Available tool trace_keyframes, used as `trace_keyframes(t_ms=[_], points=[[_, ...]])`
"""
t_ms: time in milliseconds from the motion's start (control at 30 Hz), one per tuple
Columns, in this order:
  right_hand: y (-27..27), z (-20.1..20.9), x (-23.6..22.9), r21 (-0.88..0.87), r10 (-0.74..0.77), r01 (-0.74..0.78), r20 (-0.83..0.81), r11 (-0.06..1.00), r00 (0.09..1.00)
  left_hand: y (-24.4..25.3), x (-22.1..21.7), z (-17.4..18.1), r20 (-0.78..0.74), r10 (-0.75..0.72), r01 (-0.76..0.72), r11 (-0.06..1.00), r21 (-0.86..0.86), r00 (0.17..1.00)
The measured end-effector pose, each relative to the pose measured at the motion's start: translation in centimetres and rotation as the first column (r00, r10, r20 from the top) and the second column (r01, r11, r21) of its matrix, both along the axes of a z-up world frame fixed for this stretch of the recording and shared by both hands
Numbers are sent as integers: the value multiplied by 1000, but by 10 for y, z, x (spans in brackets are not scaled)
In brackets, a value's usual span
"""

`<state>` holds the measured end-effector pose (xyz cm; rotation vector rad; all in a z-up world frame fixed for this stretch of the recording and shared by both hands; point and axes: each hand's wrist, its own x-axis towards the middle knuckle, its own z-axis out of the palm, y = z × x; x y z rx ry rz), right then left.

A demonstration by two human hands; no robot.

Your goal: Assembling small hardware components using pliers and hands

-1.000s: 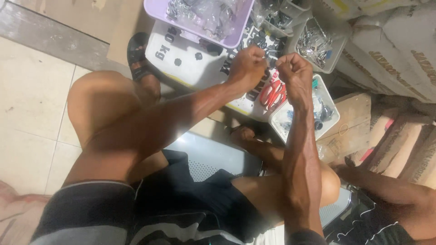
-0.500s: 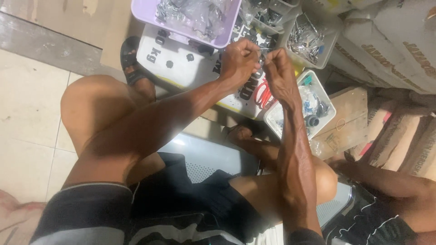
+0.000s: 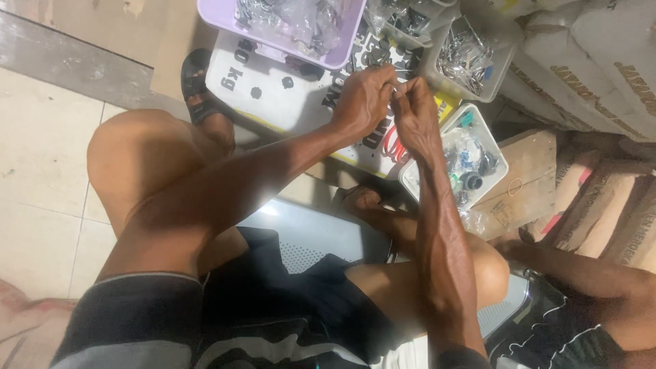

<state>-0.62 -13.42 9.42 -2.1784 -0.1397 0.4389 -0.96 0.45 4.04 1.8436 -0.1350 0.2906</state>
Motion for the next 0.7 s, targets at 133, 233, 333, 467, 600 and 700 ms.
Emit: trace_keyframes(t_ms=[133, 233, 333, 467, 600, 700], points=[[11, -12, -8, 89, -85, 97, -127, 991, 988, -15, -2, -8, -189, -359, -114, 221, -969, 914], [17, -6, -11, 234, -151, 163, -65, 959, 986, -16, -1, -17, -210, -269, -34, 537, -843, 940], [18, 7, -2, 148, -282, 344, -329, 927, 901, -13, 4, -20, -193, -123, 21, 888, -459, 973], [-5, 22, 14, 515, 63, 123, -328, 848, 942, -7, 19, 5, -114, 91, -117, 961, -252, 989], [-14, 41, 16, 305, 148, -125, -52, 944, 988, -5, 28, 12, -86, 40, -62, 959, -277, 996], [-13, 29, 17, 267, 175, -221, 183, 938, 967, -3, 37, 11, -81, 5, -24, 971, -239, 997]])
